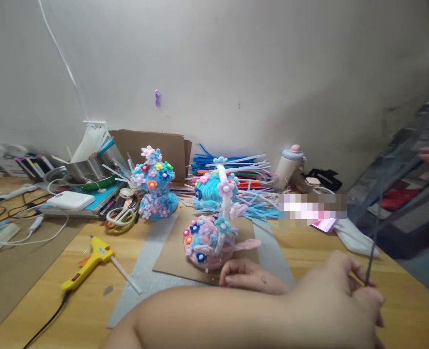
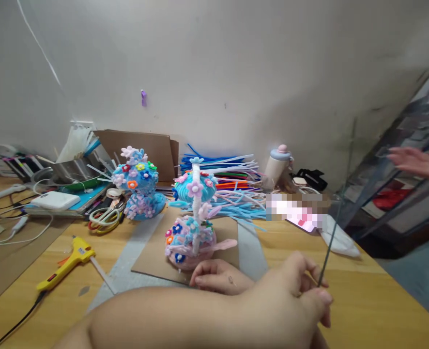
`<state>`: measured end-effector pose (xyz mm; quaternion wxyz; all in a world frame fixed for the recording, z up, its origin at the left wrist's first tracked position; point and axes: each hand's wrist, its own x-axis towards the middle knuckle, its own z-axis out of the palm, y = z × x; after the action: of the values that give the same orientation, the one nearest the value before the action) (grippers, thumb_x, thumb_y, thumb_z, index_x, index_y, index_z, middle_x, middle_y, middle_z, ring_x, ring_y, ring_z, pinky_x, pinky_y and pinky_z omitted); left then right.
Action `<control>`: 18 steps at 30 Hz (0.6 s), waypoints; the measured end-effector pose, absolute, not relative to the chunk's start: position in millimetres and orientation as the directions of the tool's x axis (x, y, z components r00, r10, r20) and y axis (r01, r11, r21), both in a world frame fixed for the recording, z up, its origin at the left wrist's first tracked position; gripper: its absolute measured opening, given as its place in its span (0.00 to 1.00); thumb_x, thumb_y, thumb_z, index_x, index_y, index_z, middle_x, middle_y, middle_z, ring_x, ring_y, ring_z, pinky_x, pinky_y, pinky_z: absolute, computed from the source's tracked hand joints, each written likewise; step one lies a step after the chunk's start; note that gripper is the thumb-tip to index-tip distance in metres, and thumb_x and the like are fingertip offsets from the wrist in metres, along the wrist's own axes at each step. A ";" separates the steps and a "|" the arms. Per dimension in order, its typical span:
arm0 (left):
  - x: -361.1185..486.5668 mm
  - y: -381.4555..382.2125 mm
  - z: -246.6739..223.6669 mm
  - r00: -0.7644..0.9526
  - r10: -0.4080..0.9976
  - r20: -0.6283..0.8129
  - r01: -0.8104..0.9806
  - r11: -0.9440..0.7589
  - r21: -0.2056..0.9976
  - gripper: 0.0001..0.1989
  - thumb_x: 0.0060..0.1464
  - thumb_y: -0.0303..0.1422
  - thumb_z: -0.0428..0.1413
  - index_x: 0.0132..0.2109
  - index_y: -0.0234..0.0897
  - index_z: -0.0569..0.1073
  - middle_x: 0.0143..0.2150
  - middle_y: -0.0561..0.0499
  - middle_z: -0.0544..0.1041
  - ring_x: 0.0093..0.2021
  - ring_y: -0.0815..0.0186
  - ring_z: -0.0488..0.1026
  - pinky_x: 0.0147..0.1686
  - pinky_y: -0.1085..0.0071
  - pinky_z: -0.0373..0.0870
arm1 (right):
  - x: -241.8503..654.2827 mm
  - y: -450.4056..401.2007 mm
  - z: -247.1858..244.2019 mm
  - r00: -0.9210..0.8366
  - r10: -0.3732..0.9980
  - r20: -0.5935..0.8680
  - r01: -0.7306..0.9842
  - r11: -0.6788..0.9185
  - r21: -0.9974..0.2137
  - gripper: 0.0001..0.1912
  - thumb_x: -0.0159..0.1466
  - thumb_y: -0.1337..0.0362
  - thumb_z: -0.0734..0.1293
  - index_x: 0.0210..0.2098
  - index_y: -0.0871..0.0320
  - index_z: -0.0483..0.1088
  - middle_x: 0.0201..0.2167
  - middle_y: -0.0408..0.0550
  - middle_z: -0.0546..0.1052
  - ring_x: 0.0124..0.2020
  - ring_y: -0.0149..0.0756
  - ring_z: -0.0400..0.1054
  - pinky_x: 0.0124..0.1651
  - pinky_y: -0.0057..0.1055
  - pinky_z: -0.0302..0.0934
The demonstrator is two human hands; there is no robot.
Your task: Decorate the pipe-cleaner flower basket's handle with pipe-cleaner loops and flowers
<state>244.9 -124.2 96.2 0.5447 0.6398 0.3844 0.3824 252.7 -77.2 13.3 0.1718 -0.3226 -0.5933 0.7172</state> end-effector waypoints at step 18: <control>320.6 -99.4 103.9 0.718 0.630 -0.294 -0.062 0.479 0.875 0.14 0.58 0.25 0.43 0.51 0.40 0.58 0.28 0.58 0.61 0.09 0.75 0.59 0.10 0.75 0.61 | 268.7 -70.4 16.4 -0.734 0.651 -0.193 -0.011 -0.296 -0.955 0.11 0.55 0.57 0.67 0.25 0.59 0.72 0.28 0.36 0.74 0.31 0.28 0.68 0.37 0.33 0.56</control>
<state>320.6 -99.4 103.9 0.8033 0.4625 0.3072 0.2154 268.7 -70.4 16.4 0.2205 -0.2907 -0.5508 0.7507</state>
